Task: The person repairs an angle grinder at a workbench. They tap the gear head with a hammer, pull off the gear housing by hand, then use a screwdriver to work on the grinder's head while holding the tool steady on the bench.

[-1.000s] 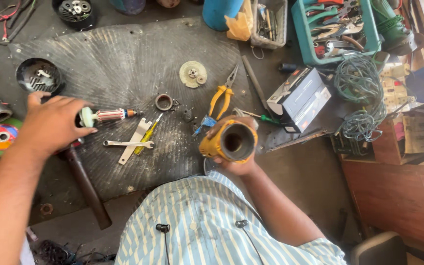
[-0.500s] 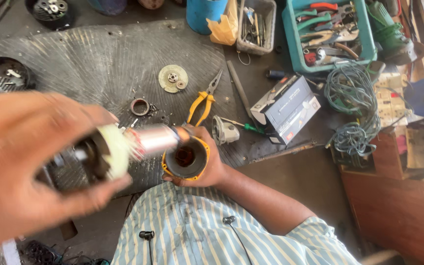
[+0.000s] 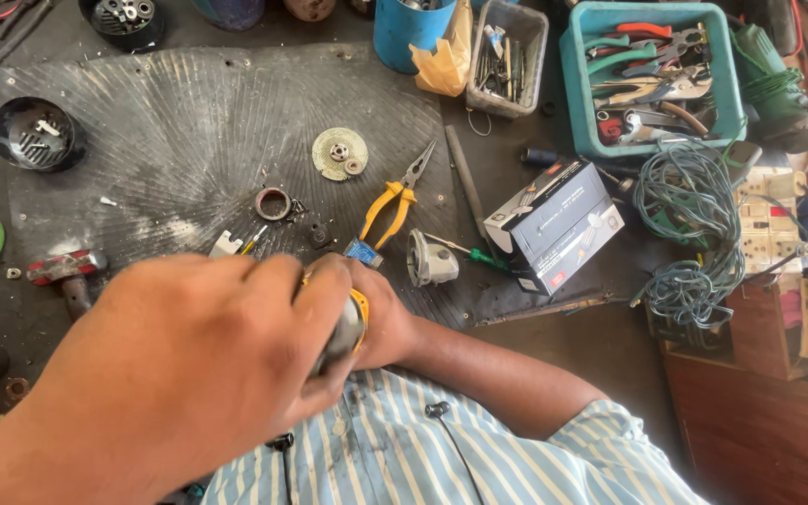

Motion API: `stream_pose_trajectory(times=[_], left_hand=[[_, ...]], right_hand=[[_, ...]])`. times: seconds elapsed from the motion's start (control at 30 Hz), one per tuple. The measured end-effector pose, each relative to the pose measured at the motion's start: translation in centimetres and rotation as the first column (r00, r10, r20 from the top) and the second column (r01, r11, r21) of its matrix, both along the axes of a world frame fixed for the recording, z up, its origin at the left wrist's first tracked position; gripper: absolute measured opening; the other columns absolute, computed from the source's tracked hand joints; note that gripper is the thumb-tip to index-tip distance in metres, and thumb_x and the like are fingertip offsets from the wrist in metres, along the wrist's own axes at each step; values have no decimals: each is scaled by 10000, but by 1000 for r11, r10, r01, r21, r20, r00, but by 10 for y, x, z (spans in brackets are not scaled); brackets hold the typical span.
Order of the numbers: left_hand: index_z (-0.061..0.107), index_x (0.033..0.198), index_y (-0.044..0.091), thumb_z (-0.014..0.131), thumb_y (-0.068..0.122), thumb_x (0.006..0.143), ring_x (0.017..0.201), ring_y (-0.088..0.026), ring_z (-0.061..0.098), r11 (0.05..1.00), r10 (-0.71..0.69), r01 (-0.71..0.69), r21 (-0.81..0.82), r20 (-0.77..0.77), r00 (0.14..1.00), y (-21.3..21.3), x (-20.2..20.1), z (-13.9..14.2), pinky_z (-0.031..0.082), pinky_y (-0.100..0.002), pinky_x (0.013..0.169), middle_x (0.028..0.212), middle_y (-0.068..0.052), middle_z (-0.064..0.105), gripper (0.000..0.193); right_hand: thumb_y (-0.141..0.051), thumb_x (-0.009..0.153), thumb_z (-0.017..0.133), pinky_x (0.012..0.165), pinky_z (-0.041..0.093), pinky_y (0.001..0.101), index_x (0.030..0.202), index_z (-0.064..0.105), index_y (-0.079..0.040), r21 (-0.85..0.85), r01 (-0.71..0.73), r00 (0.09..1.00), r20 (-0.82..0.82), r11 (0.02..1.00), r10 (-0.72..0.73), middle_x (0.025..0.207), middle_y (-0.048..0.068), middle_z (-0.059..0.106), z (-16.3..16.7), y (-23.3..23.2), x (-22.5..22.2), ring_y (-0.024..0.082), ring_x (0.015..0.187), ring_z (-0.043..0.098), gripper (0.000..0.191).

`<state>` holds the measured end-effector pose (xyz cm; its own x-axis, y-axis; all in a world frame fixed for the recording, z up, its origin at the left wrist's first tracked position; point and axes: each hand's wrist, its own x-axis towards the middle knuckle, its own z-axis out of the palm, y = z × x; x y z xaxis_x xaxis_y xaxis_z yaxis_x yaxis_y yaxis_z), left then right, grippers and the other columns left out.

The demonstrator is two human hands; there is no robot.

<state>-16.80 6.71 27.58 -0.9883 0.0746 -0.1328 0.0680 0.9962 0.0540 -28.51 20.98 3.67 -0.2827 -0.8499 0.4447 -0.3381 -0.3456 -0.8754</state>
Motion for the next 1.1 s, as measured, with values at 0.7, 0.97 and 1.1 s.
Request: stream_pose_trajectory(times=[0.7, 0.97, 1.1], left_hand=[[661, 1199, 94, 791, 632, 703, 1002, -273, 684, 874, 85, 163, 457, -474, 876, -41, 8, -69, 561, -399, 840, 1111, -124, 705, 744], [663, 1280, 56, 805, 469, 809, 1272, -278, 648, 793, 293, 45, 608, -445, 846, -16, 11, -121, 537, -458, 1065, 1342, -110, 689, 643], [585, 1422, 34, 734, 482, 905, 1347, -310, 613, 752, 417, -21, 659, -451, 789, -11, -2, -115, 522, -469, 1152, 1445, -162, 622, 700]], right_hand=[[-381, 760, 964, 965, 555, 358, 1371, 571, -22, -42, -9, 999, 41, 999, 10, 1261, 132, 674, -4, -12, -12, 278, 1110, 709, 811], [-409, 808, 885, 1051, 543, 372, 1470, 443, -14, -71, 5, 995, 99, 997, 2, 1380, 143, 602, -17, -15, -11, 240, 1211, 660, 889], [-390, 894, 854, 1094, 544, 387, 1499, 390, -37, 8, -41, 857, 514, 999, 31, 1397, 107, 578, 6, -23, -20, 217, 1252, 627, 840]])
